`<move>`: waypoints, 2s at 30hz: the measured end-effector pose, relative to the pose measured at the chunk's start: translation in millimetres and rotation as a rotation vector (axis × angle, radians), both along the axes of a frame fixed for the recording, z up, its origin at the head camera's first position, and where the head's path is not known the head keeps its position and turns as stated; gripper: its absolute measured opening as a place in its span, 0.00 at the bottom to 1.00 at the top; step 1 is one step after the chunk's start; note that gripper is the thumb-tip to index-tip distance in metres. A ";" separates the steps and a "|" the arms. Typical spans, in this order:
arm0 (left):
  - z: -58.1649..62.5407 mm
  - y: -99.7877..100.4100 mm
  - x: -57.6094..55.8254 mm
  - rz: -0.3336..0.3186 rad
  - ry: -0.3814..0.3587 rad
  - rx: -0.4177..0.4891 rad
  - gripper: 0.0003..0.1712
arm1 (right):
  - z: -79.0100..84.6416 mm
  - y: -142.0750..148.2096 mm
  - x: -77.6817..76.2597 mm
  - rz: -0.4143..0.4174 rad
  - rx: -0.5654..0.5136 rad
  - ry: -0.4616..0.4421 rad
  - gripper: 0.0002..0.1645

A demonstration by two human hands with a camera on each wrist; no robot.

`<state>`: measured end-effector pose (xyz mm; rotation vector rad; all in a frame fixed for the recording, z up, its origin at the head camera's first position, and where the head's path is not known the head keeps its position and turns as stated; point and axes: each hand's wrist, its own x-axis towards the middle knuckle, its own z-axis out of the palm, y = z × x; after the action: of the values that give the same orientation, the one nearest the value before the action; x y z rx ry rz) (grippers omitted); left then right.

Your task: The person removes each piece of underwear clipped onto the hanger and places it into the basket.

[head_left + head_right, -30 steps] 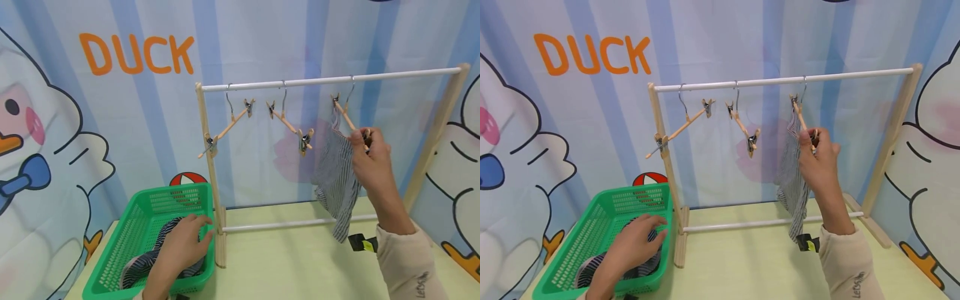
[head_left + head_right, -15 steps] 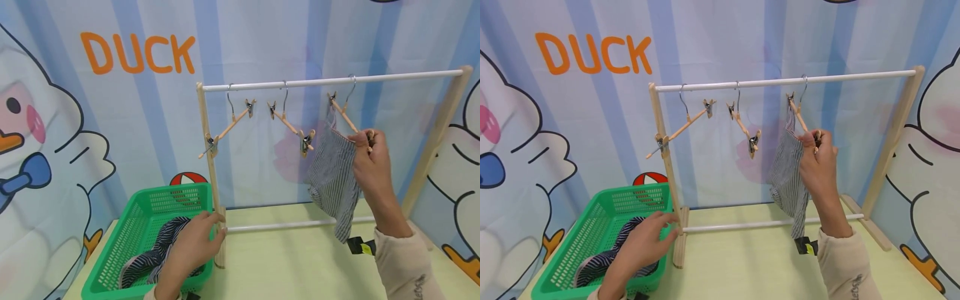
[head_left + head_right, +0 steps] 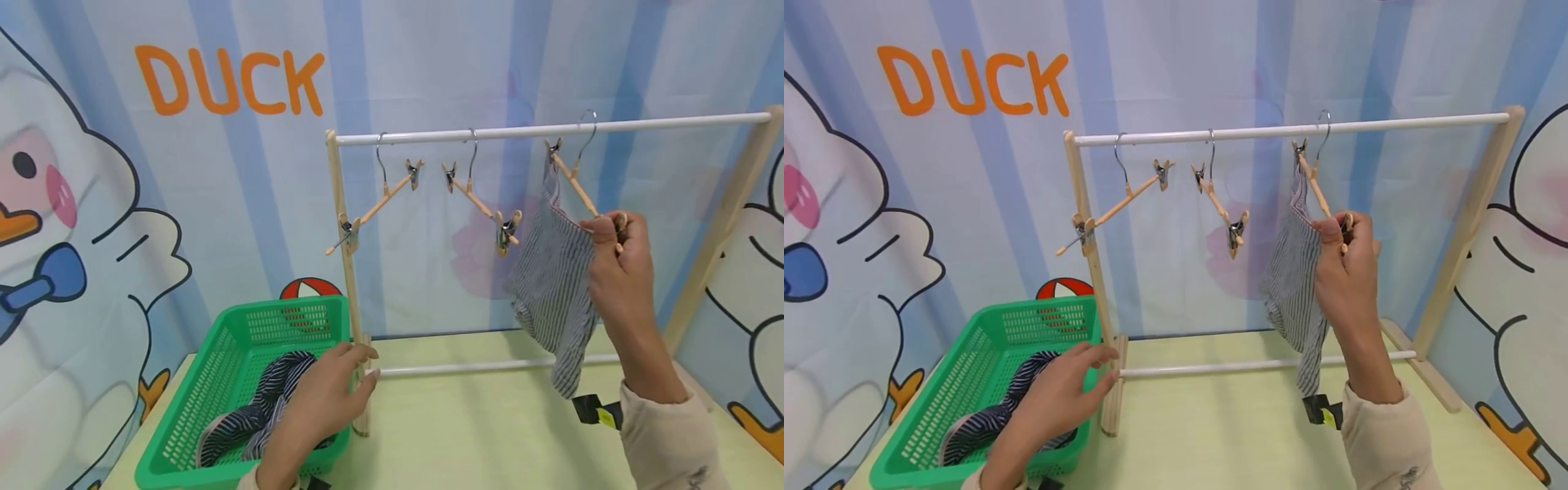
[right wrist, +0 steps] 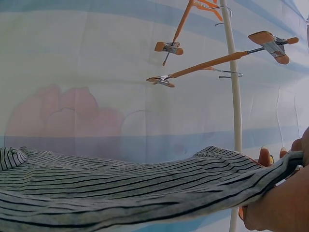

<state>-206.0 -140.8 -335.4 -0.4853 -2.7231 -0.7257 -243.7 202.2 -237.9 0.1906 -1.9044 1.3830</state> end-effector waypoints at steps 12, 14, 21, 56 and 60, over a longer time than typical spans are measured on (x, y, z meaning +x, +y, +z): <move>0.9 2.2 -0.3 -0.037 0.052 0.022 0.17 | -12.6 3.2 13.3 0.020 -0.033 -0.024 0.10; 1.1 2.9 -0.5 -0.040 0.060 0.030 0.18 | -15.4 4.5 15.0 0.034 -0.044 -0.025 0.10; 1.0 6.3 -1.4 -0.056 0.098 0.062 0.19 | -28.1 10.3 20.7 0.063 -0.012 -0.050 0.10; -2.5 6.3 -4.7 -0.057 0.219 0.106 0.19 | -72.8 17.0 31.4 0.205 0.091 -0.079 0.17; -2.0 6.4 -4.3 -0.053 0.213 0.115 0.20 | -77.5 20.1 31.1 0.302 0.066 -0.065 0.18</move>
<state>-210.3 -134.3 -337.4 -0.5752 -2.4645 -0.7911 -212.5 222.3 -315.4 0.4880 -2.0389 1.5377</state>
